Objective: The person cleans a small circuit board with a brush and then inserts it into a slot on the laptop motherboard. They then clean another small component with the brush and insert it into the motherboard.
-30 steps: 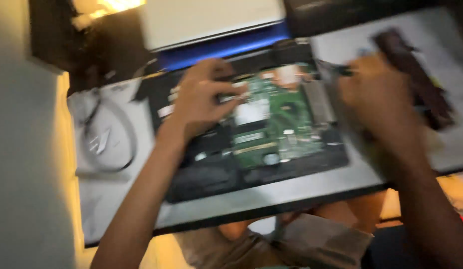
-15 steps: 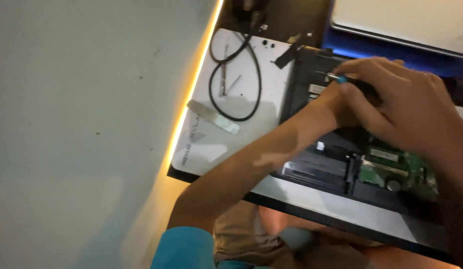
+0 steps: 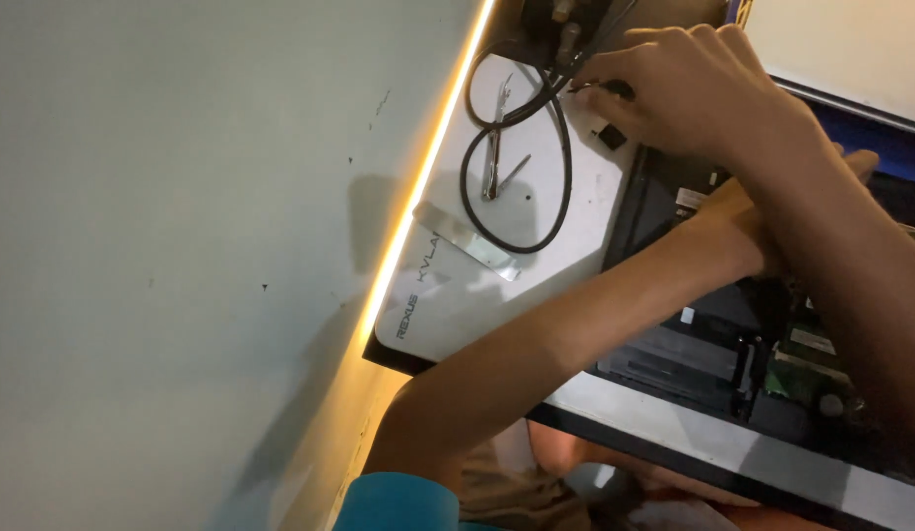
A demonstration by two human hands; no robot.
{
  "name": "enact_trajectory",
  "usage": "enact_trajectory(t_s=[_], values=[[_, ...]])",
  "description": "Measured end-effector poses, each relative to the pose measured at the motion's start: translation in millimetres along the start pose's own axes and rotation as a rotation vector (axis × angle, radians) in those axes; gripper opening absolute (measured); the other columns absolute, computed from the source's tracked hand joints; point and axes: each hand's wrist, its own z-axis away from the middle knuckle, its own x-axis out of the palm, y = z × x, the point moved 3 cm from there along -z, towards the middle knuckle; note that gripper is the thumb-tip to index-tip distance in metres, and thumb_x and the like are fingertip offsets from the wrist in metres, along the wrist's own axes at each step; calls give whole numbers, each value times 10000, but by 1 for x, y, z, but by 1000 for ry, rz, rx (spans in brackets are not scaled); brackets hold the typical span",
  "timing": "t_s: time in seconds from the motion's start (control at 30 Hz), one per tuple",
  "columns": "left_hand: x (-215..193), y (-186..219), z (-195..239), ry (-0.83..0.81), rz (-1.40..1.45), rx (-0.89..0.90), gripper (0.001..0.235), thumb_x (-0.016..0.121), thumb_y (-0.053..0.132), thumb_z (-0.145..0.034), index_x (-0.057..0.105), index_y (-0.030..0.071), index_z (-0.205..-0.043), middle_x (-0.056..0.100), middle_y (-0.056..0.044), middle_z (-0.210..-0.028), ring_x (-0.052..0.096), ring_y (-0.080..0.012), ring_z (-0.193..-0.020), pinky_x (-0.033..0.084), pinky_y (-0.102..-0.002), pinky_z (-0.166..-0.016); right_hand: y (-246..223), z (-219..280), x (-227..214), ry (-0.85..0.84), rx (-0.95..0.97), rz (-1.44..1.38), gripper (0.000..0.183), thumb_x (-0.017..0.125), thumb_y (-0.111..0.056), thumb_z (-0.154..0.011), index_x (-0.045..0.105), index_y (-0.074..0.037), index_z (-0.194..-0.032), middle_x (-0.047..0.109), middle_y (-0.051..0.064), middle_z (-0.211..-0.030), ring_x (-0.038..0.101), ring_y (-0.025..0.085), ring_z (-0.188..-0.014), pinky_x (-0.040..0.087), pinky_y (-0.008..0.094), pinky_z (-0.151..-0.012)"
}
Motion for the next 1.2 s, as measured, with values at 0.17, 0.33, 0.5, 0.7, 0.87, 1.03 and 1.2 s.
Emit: enact_trajectory(t_s=[0.17, 0.33, 0.5, 0.7, 0.87, 1.03, 1.2], values=[[-5, 1, 7, 1, 96, -17, 239, 646, 420, -1050, 765, 378, -1253, 589, 31, -1423, 505, -231, -1359, 488, -518, -1141, 15, -18, 12, -12, 4, -41, 393, 574, -458, -1262, 875, -335, -1484, 844, 1, -1488, 828, 444, -1194, 647, 648, -836], [-13, 12, -8, 0, 192, -24, 199, 662, 392, -1023, 796, 364, -1167, 605, 35, -1346, 530, -229, -1294, 492, -517, -1107, 5, -24, 12, -110, 22, -112, 399, 559, -468, -1220, 865, -341, -1443, 810, 31, -1472, 786, 454, -1261, 633, 672, -893], [-19, 23, -18, -1, 285, -29, 174, 677, 364, -995, 828, 351, -1081, 621, 39, -1269, 555, -227, -1230, 495, -517, -1072, 13, -29, 34, -5, -36, -31, 455, 704, -625, -1194, 901, -251, -1363, 884, 93, -1307, 840, 462, -1136, 636, 624, -776], [25, 12, -35, 5, 393, -24, 171, 696, 330, -962, 866, 334, -978, 641, 44, -1177, 586, -224, -1152, 499, -516, -1031, 0, -27, 39, 119, -45, -113, 292, 813, -525, -1170, 962, -285, -1244, 907, 56, -1163, 828, 434, -1038, 598, 589, -756], [43, 31, -56, -207, 340, -63, 373, 743, 444, -1039, 895, 418, -1378, 531, -66, -1733, 395, -348, -1701, 359, -649, -1391, -4, -25, 40, 41, 63, -140, 397, 769, -473, -1148, 769, -168, -894, 814, 129, -927, 754, 506, -876, 542, 567, -744], [31, 29, -50, -195, 371, -97, 326, 726, 446, -1012, 884, 391, -1292, 587, -65, -1611, 454, -337, -1572, 380, -630, -1290, 7, -21, 39, 93, -1, -83, 364, 772, -394, -1120, 748, -147, -853, 815, 39, -1015, 738, 337, -838, 538, 517, -693], [24, 32, -47, -181, 414, -142, 278, 705, 449, -978, 870, 356, -1180, 658, -62, -1455, 531, -322, -1406, 408, -605, -1160, 18, -24, 46, 177, -28, -74, 242, 791, -433, -1108, 839, -241, -968, 795, 26, -909, 708, 338, -755, 507, 488, -636]])
